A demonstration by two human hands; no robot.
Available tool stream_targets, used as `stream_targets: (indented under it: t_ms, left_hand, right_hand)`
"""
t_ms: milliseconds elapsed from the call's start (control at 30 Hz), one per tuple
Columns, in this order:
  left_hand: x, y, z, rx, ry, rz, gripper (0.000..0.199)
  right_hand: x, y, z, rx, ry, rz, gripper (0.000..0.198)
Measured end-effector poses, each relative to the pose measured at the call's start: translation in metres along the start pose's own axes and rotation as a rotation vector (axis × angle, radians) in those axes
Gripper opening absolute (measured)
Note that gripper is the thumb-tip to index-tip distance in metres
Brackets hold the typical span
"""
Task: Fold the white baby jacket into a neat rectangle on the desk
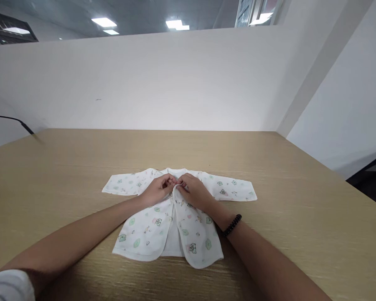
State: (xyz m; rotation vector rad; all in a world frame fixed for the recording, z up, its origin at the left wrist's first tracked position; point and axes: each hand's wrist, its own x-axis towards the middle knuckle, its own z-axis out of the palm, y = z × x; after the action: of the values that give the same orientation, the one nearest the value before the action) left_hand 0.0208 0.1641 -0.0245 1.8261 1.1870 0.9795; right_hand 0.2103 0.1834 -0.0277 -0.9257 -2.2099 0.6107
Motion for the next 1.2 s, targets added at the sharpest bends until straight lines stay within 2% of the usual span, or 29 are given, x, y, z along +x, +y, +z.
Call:
stream_targets:
  t_ms: [233,567,800,1200]
  left_hand:
    - [0.002,-0.007,0.001,-0.032,-0.016,-0.002,0.014]
    - [0.002,-0.007,0.0,-0.092,-0.006,-0.013,0.015]
    - [0.004,-0.01,0.0,-0.149,-0.03,0.011,0.023]
    - [0.004,-0.014,0.0,-0.11,-0.044,0.013,0.018]
  right_hand:
    - [-0.001,-0.006,-0.004,0.061,0.008,0.02,0.003]
    - [0.001,0.003,-0.007,0.251,0.041,0.172,0.01]
    - [0.0,-0.004,-0.009,0.237,0.016,0.162,0.007]
    - [-0.001,-0.001,-0.004,0.089,-0.008,0.067,0.004]
